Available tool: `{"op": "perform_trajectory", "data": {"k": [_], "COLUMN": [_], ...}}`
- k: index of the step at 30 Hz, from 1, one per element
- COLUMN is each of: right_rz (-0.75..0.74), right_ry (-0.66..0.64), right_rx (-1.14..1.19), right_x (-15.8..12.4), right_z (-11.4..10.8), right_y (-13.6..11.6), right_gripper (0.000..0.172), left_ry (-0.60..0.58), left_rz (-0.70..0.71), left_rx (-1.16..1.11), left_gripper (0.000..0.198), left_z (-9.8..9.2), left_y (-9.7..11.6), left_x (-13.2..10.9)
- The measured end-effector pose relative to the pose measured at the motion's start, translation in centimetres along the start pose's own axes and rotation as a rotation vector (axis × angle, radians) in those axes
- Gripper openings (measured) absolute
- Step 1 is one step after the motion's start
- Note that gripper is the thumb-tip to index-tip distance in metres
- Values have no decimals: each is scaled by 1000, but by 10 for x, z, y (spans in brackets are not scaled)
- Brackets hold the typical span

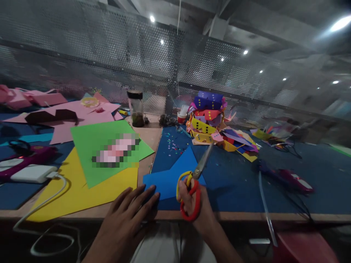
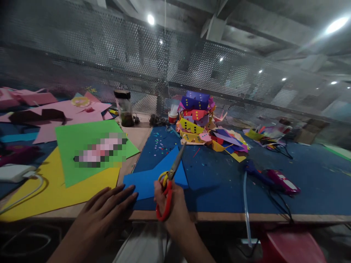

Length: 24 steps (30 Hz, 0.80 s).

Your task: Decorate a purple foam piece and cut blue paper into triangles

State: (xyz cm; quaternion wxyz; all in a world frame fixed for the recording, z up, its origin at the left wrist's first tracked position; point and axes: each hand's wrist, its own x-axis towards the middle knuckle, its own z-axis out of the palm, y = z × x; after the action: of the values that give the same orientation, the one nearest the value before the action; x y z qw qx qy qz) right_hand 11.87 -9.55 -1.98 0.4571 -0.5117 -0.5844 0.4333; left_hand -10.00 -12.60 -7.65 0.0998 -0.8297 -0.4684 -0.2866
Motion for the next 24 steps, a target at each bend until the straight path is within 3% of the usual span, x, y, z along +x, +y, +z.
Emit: {"op": "perform_trajectory", "data": {"k": [5,7,12,16,18,24], "right_rz": [-17,-2,-1,-3,2,9], "right_ry": [-132,-150,-38,-47,-50,-107], "right_rx": [41,46,-31,-45,-44,28], "right_x": [-2,0,6,6,5,0], "right_z": [18,10,-22,-32,-31,0], "right_y": [-4,-2,0,-1,-1,0], "right_gripper": [31,32,37,37,37,39], "left_ry": [9,9,-33,-106,-148,-95], "left_rz": [24,25,58,70,123,206], "left_rx": [9,19,44,49,68,99], "left_gripper": [61,59,56,59,62,54], "left_z": [2,2,1,-5,-12,-22], "left_y": [-3,-1,10,2,-8,-29], "left_x": [0,1,9,13,13,15]}}
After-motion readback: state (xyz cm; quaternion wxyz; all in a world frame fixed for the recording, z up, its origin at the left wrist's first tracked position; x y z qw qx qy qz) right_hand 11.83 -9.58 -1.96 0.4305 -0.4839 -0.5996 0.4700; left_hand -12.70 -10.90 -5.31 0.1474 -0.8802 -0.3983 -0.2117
